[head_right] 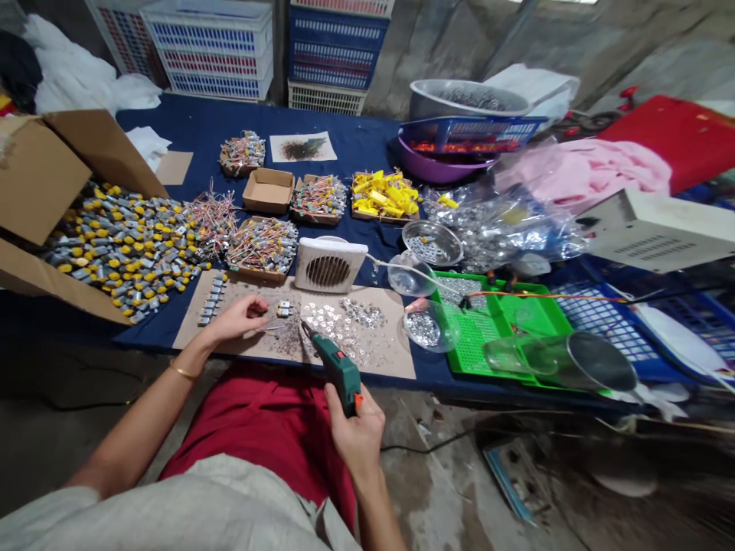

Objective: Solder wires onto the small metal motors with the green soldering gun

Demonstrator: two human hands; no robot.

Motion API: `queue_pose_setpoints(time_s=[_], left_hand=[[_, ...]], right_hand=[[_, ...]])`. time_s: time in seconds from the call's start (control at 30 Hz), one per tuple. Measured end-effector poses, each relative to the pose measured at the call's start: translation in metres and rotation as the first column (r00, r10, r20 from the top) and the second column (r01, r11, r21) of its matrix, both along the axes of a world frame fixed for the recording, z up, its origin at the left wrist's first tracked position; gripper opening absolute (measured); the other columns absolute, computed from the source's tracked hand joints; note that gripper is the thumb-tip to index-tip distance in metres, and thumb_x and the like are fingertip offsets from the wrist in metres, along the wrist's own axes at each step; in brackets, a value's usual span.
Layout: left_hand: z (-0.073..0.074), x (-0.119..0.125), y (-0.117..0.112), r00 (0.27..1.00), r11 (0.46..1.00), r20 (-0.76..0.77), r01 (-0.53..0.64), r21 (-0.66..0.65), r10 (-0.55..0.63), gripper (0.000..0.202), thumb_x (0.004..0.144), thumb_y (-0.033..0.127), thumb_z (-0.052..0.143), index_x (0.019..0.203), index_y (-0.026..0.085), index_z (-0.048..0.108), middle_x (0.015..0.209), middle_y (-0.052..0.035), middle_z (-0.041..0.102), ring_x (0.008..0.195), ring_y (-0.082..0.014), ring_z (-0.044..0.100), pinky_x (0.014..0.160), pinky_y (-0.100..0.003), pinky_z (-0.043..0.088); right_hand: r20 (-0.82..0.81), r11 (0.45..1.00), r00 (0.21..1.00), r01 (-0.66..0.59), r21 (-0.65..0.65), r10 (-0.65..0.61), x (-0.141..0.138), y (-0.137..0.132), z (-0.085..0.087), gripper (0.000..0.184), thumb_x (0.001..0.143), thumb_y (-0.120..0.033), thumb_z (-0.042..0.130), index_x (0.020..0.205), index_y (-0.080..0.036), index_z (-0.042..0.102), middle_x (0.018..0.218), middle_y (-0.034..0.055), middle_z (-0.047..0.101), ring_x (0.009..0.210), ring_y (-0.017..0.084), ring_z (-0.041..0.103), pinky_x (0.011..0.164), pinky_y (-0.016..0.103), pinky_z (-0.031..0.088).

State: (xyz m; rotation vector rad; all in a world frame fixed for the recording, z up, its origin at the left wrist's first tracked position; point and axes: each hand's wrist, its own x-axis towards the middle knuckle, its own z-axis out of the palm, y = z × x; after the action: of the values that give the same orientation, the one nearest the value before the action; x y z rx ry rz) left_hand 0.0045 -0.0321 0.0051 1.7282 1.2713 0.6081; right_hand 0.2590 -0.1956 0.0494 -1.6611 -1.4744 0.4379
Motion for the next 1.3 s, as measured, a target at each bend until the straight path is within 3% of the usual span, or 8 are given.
queue_pose_setpoints(time_s=[0.13,0.23,0.3,0.5,0.73,0.9,1.17,1.3], left_hand=[[-0.001,0.006,-0.015,0.985,0.981,-0.168,0.065,0.184,-0.034,0.019,0.074,0.025,0.065,0.091,0.016,0.062,0.11,-0.0087,0.058,0.108,-0.022,0.05,0.098,-0.036,0.039],[-0.006,0.019,-0.02,0.961,0.979,-0.278,0.044,0.198,0.013,0.01,0.077,0.024,0.062,0.084,0.017,0.065,0.109,-0.0093,0.06,0.109,-0.0244,0.049,0.1,-0.039,0.037],[-0.007,0.021,-0.018,0.972,0.982,-0.232,0.015,0.188,0.029,0.01,0.08,0.022,0.057,0.078,0.016,0.066,0.105,-0.0086,0.063,0.106,-0.0224,0.052,0.1,-0.037,0.037],[-0.002,0.01,0.009,0.997,0.999,-0.078,0.003,-0.046,-0.007,0.023,0.08,0.031,0.054,0.08,0.014,0.069,0.076,-0.0037,0.069,0.073,-0.0156,0.059,0.07,-0.025,0.043],[-0.009,0.016,0.032,0.984,0.998,-0.168,0.046,-0.033,-0.051,0.023,0.077,0.028,0.051,0.072,0.012,0.068,0.065,-0.0018,0.065,0.062,-0.0138,0.055,0.057,-0.023,0.035],[-0.005,0.018,0.031,0.979,0.998,-0.195,0.053,-0.038,-0.059,0.021,0.076,0.026,0.051,0.071,0.013,0.067,0.066,-0.0018,0.065,0.062,-0.0131,0.054,0.057,-0.022,0.033],[-0.003,0.021,0.033,0.984,0.998,-0.176,0.014,-0.068,-0.026,0.017,0.073,0.021,0.052,0.069,0.012,0.067,0.062,-0.0009,0.062,0.059,-0.0119,0.051,0.054,-0.022,0.031],[-0.005,0.021,0.032,0.983,0.998,-0.184,0.007,-0.062,-0.018,0.017,0.073,0.02,0.052,0.067,0.013,0.066,0.061,-0.0008,0.061,0.057,-0.0118,0.05,0.053,-0.022,0.03]], right_hand=[[-0.017,0.996,0.996,0.086,-0.03,-0.086,0.0,-0.006,0.0,0.039,0.086,-0.051,0.058,0.074,-0.016,0.07,0.053,0.0047,0.062,0.056,0.022,0.063,0.051,0.028,0.049],[-0.016,0.995,0.996,0.087,-0.046,-0.087,0.0,-0.007,0.003,0.041,0.085,-0.053,0.058,0.068,-0.017,0.068,0.05,0.0038,0.059,0.053,0.02,0.061,0.05,0.028,0.047],[-0.021,0.996,0.997,0.076,-0.056,-0.077,0.004,-0.004,0.007,0.042,0.084,-0.053,0.059,0.065,-0.017,0.066,0.049,0.0035,0.059,0.051,0.02,0.06,0.048,0.027,0.047],[-0.129,0.972,0.987,-0.116,-0.204,0.091,0.024,0.044,0.029,0.05,0.085,-0.055,0.056,0.05,-0.02,0.059,0.042,0.0022,0.058,0.038,0.015,0.053,0.037,0.025,0.041],[-0.115,0.904,0.963,-0.269,-0.331,0.244,0.023,0.108,0.049,0.047,0.083,-0.055,0.058,0.053,-0.02,0.058,0.039,-0.0001,0.056,0.034,0.013,0.05,0.033,0.023,0.036],[0.006,0.893,0.951,-0.288,-0.346,0.309,0.025,0.121,0.053,0.046,0.083,-0.052,0.057,0.049,-0.021,0.052,0.04,-0.0008,0.055,0.037,0.014,0.052,0.036,0.024,0.038],[0.024,0.88,0.927,-0.347,-0.325,0.374,0.025,0.132,0.055,0.045,0.083,-0.054,0.055,0.051,-0.022,0.052,0.037,-0.002,0.052,0.034,0.014,0.051,0.035,0.024,0.036],[0.096,0.902,0.922,-0.34,-0.267,0.375,0.024,0.133,0.055,0.049,0.082,-0.057,0.055,0.048,-0.023,0.045,0.036,-0.0031,0.046,0.034,0.012,0.046,0.035,0.023,0.033]])
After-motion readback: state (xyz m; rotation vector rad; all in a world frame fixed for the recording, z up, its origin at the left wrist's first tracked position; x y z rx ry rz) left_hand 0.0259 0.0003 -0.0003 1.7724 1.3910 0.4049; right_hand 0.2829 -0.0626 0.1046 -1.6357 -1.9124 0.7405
